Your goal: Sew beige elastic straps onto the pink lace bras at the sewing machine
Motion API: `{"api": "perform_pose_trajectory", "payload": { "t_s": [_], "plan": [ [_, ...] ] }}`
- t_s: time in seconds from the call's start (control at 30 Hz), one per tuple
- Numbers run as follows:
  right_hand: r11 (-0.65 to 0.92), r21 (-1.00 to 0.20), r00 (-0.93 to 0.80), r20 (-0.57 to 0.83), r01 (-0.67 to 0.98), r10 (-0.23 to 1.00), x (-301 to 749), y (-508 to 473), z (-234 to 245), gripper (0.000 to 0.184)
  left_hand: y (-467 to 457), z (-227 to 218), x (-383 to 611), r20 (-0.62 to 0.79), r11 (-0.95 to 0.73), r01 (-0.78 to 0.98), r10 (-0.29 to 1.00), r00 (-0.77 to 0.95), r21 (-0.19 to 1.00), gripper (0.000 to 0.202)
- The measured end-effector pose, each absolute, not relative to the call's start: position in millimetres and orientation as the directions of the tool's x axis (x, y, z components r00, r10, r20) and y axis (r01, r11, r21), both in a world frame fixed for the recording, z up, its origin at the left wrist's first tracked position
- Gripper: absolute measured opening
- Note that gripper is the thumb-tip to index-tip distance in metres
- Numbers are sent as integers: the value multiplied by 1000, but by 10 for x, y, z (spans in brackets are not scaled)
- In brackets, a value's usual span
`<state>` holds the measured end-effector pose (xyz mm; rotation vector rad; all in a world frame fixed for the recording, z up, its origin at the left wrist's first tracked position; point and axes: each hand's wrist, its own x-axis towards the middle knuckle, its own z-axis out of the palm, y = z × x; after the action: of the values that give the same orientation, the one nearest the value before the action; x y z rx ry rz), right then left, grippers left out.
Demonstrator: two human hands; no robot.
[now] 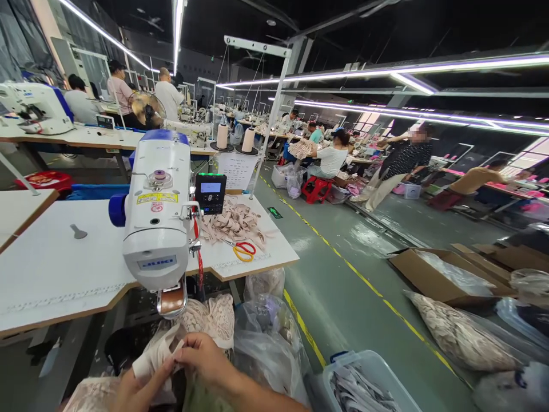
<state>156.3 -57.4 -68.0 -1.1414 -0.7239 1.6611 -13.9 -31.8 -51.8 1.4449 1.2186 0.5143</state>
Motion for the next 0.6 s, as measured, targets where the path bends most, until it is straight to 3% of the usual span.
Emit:
{"api": "perform_pose_trajectory", "payload": {
  "t_s": [0.1, 0.2, 0.3, 0.43, 0.6],
  "plan": [
    [-297, -924, -64, -291, -239, 955, 1624, -675, -538, 31, -453, -298, -45, -339, 298, 176, 896, 287, 938, 45],
    [15, -988, 190, 45, 156, 981, 1690, -776, -463, 16, -497, -218, 60, -334, 344, -14, 919, 208, 939, 38],
    [215, -878, 128, 295, 428, 947, 1699, -810, -465, 12, -508, -310, 94, -359, 384, -107, 913, 195, 917, 31],
    [321, -798, 63, 408, 510, 911, 1628, -841, -471, 11, -583, -342, 117, -353, 380, -132, 915, 194, 915, 31],
    [294, -806, 104, 398, 514, 911, 1616, -828, -528, 9, -602, -305, 166, -282, 301, -58, 934, 218, 952, 27]
  ]
}}
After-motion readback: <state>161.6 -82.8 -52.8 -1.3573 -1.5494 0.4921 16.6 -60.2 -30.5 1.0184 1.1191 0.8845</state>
